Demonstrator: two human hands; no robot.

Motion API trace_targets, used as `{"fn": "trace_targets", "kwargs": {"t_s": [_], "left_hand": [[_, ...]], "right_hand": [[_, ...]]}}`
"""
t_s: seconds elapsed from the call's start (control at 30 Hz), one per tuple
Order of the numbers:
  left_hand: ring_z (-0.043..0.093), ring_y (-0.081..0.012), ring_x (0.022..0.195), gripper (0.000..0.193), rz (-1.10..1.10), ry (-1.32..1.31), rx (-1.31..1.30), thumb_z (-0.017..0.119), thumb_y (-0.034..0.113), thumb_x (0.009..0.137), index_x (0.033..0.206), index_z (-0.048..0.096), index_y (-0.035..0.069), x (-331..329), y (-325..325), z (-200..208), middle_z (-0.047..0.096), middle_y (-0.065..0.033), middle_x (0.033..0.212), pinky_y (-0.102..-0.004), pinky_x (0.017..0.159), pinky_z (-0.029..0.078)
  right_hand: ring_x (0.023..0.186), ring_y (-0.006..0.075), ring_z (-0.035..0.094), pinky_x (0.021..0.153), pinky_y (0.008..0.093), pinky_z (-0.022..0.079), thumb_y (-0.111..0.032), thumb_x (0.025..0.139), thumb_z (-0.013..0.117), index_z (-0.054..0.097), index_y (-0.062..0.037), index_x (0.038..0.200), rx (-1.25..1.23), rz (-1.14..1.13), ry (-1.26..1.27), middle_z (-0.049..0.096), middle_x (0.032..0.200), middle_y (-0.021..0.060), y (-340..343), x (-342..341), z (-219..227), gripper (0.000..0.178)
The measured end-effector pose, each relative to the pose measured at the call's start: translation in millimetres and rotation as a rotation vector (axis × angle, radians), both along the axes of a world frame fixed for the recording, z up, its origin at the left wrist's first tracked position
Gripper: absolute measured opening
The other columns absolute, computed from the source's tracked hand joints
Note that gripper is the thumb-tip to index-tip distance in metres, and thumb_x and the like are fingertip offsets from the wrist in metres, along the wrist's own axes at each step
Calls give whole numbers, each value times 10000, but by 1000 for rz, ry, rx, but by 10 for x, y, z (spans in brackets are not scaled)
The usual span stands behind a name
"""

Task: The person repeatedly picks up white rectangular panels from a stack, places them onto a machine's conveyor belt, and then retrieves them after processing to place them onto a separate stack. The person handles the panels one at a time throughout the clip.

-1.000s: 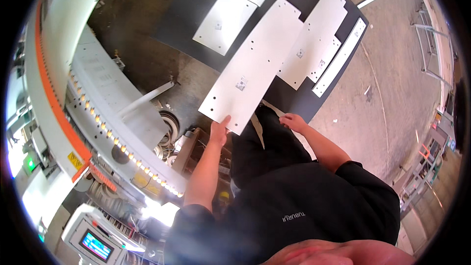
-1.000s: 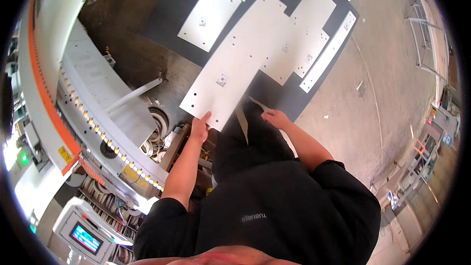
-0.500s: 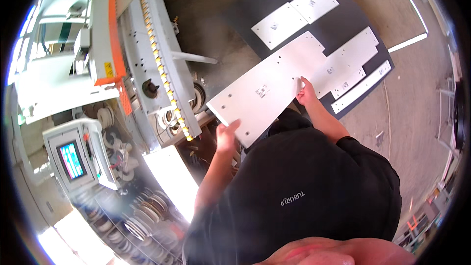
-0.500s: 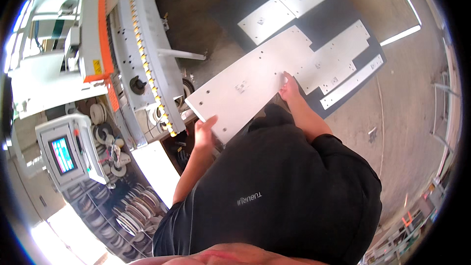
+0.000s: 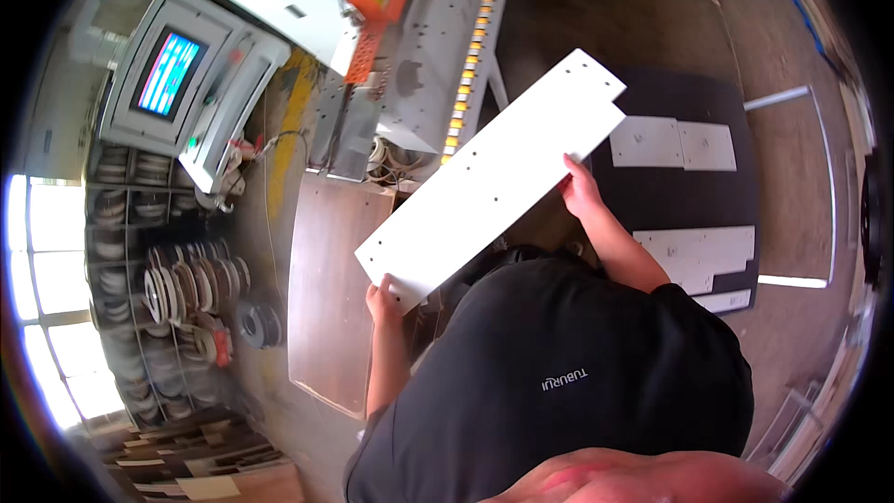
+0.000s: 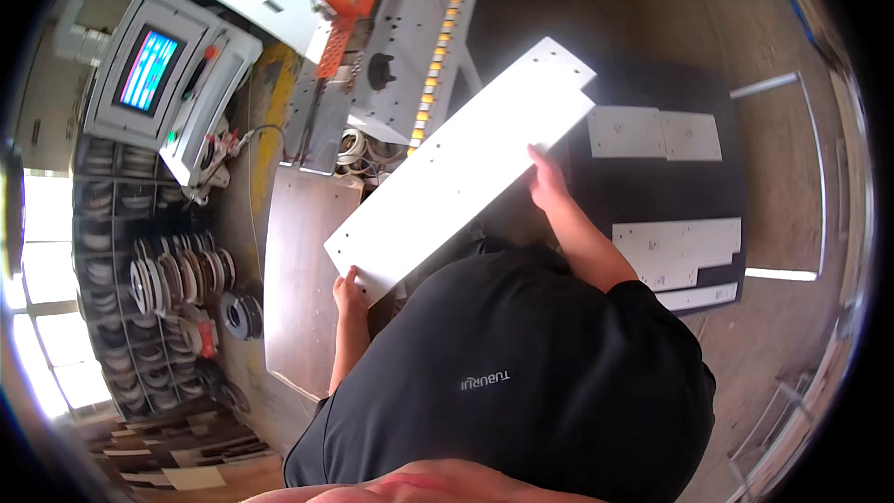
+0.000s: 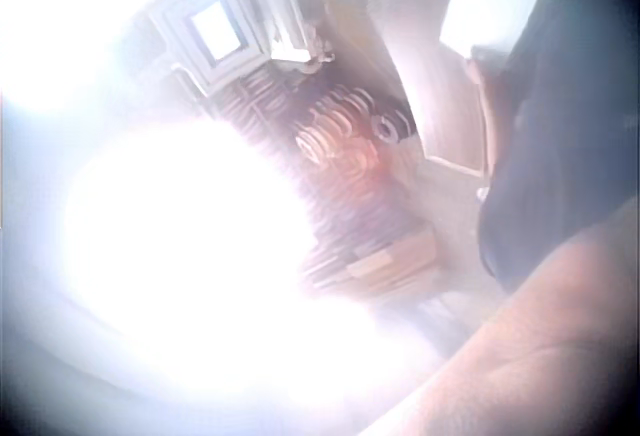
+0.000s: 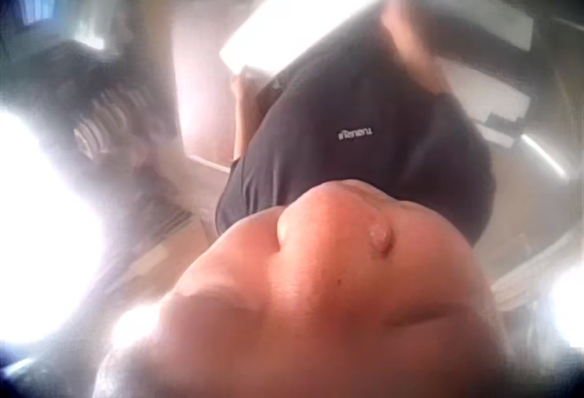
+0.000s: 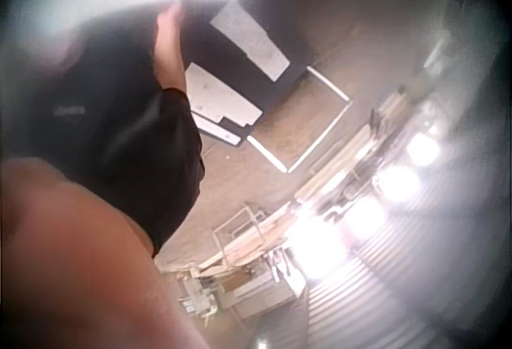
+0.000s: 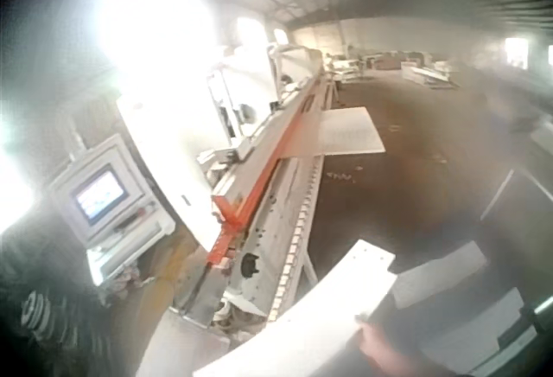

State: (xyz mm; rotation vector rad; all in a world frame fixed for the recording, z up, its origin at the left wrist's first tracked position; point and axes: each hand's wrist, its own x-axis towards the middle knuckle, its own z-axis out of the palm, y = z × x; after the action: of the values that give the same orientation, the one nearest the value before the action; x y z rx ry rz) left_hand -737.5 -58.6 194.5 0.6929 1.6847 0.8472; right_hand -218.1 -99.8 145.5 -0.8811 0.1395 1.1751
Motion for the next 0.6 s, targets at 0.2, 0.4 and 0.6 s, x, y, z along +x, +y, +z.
{"fn": "trace_targets", "kwargs": {"t_s": [0.2,0.4,0.6], "left_hand": [[661,-186,771,242,339,100,53,653,83,888,1069,671,-77,-1019,-343,-242,701,-104,930,-328,658,518],[618,-151,709,291,414,117,201,658,52,857,1122,655,-68,-1381,-234,-169,688,-80,900,-303,614,496],[602,-357,1178,457,54,1286,484,717,105,855,1272,604,-45,-1228,65,-154,643,-228,1239,-454,1031,470]], "right_hand": [[996,158,667,886,338,541,-266,963,731,665,-86,1178,-148,442,-160,704,1082,31,1229,-1059,-3,288],[1014,184,672,884,357,564,-246,1008,652,639,-61,1145,-87,637,-217,694,1109,61,2154,-1655,-49,231],[1190,201,639,901,340,555,-301,999,656,594,-7,1321,-44,836,-550,648,1299,116,2421,-1886,281,441]]}}
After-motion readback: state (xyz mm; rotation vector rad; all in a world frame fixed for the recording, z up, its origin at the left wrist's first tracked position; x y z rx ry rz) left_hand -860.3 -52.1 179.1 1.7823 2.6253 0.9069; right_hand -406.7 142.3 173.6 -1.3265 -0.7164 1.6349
